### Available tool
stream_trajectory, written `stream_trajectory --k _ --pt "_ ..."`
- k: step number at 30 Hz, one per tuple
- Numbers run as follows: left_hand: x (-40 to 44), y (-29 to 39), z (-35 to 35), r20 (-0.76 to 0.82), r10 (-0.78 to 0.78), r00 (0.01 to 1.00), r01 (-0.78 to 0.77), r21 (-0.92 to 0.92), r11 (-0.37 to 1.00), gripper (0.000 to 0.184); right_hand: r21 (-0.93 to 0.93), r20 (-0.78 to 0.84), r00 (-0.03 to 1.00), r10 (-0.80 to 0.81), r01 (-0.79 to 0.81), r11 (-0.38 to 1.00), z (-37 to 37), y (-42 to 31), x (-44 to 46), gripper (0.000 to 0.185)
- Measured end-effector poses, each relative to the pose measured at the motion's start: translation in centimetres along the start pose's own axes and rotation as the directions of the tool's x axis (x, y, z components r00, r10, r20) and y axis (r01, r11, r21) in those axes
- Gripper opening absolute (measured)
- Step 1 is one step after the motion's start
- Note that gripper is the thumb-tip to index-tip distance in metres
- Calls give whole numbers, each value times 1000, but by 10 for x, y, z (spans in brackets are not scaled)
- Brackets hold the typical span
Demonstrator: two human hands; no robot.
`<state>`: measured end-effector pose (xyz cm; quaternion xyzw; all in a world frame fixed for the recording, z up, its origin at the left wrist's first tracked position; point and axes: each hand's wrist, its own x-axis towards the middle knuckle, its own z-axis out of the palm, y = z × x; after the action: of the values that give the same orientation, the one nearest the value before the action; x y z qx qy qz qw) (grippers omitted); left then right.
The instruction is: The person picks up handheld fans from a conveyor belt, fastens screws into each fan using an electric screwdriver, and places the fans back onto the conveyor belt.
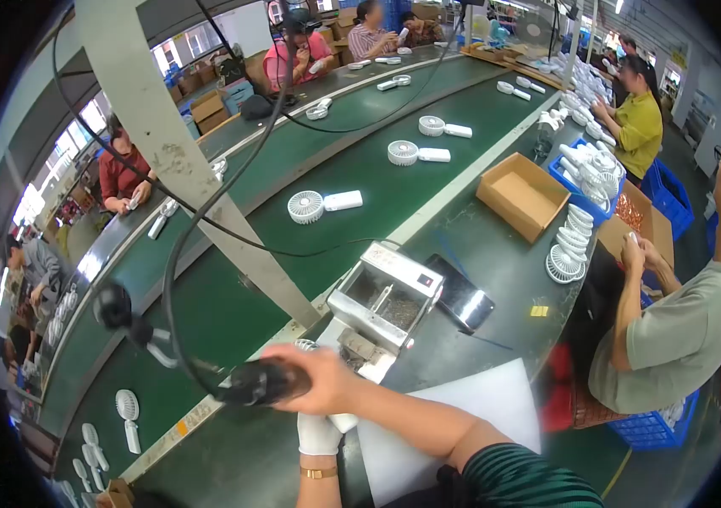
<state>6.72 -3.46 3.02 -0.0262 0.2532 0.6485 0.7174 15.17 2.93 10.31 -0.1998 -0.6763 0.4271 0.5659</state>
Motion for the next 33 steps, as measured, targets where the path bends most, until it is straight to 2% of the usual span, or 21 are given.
stream_trajectory --k 1,3,4,5,7,8,10,11,12,13,15,16,17,19,23,31,33 --pt "0 1 -8 11 -7 1000 5 123 992 36 59 -111 994 -15 21 998 -5 -5 2 57" --pt "1 4 -20 30 -26 999 13 362 932 35 -245 -243 965 -99 38 969 -26 -15 8 52" --pt "0 5 -20 21 -42 999 30 398 917 36 -289 -281 956 88 -172 942 -29 -27 9 50" --pt "0 4 -17 38 -49 998 28 419 908 39 -249 -313 946 84 -167 954 -27 -21 10 50" --pt "-2 4 -15 67 -68 995 29 470 882 44 -316 -244 961 133 -208 926 -26 -3 5 61" --pt "-1 3 -16 88 -82 993 31 471 882 47 -423 -278 959 63 -181 888 -21 -9 9 59" --pt "0 1 -14 137 -65 988 -9 480 877 50 -405 -257 966 4 -112 908 -19 -5 10 58" --pt "-1 0 -15 156 -42 987 -37 477 878 51 -386 -235 972 -21 -74 919 -15 -3 10 57" --pt "3 -2 -23 173 -3 985 -82 480 873 55 -332 -215 969 123 -191 924 -14 -5 8 55" --pt "3 -6 -32 160 23 987 -103 508 855 48 -239 -185 951 248 -288 927 -12 -13 7 54" --pt "2 -5 -27 117 74 990 -128 570 811 35 14 -168 904 394 -398 917 -2 9 0 52" --pt "3 -6 -31 110 91 990 -138 596 791 31 241 -219 912 346 -292 925 4 13 0 45" --pt "0 -5 -26 81 69 994 -104 601 793 31 279 -151 902 404 -353 893 3 12 -3 42" --pt "-6 0 -12 51 67 996 -84 587 805 29 556 -114 930 350 -232 798 9 10 0 44" --pt "-8 1 -6 73 66 995 -96 565 819 24 484 -129 947 295 -199 852 9 23 -5 47" --pt "-11 3 4 42 86 995 -94 616 782 24 502 -150 961 231 -127 855 13 37 -10 46" --pt "-10 1 -1 30 96 995 -93 632 769 24 532 -146 950 275 -159 831 16 40 -11 42"
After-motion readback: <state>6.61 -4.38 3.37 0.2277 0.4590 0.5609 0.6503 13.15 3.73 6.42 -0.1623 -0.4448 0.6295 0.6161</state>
